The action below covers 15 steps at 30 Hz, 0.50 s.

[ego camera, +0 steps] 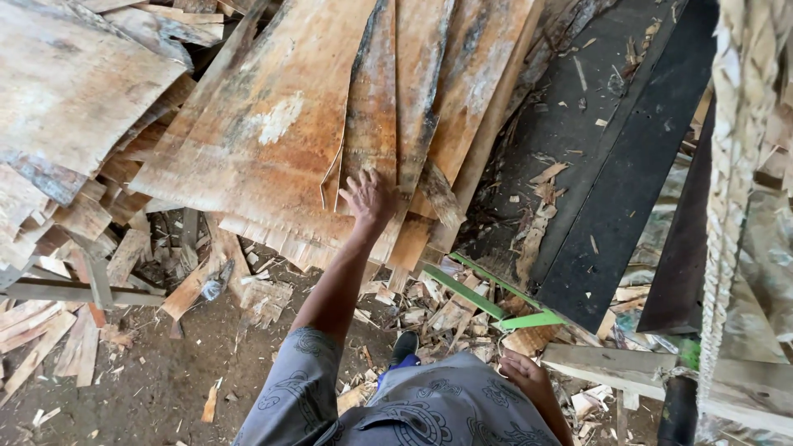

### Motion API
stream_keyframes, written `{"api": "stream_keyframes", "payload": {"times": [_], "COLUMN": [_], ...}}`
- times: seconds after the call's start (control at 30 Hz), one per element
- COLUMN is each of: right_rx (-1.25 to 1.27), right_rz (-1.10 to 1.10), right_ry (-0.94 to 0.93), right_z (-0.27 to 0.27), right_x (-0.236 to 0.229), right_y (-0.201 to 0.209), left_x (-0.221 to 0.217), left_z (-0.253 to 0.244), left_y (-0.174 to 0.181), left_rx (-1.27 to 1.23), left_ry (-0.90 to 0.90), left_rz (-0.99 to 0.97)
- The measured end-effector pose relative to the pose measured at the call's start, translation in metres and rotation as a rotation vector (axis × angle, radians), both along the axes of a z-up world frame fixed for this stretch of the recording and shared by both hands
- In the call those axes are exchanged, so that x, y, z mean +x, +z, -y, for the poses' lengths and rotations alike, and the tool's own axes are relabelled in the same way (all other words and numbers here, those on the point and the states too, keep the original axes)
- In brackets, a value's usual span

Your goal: Trimming thin wood sheets using a manual guillotine cutter in a workshop.

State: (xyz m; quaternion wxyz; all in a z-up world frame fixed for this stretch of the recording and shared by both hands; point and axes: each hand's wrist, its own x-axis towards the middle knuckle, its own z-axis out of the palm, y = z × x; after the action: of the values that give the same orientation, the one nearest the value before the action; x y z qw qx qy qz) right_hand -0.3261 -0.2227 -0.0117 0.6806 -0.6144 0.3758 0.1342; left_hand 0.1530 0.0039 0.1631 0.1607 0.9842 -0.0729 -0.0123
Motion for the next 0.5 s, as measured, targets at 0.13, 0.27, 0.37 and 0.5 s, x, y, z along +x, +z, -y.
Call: {"api": "stream_keyframes", "payload": {"times": [0.13,0.27,0.37,0.5], "right_rx": [0.031,0.020,0.004,0.075], "right_rz": [0.026,0.016,0.047,0.025], "right_ry": [-0.011,0.017,0.018,-0.075], "right_z": [-0.001,-0.002,-0.001,0.001], "right_x": [-0.003,0.000,-0.002,-0.012], "right_y": [-0.006,0.001,0.006,-0.001], "left_x": [-0.003,0.014,0.023,0.005], "left_z": [0.000,0.000,0.007,0.003], "left_y": [0.002,-0.032,-0.039,0.018], "left_rx": [0.048,0.026,0.090,0.090], "left_ry": [-0.004,0.004,0.009,-0.036], "left_rz": [-0.083,-0.066,-0.071,-0.173]}}
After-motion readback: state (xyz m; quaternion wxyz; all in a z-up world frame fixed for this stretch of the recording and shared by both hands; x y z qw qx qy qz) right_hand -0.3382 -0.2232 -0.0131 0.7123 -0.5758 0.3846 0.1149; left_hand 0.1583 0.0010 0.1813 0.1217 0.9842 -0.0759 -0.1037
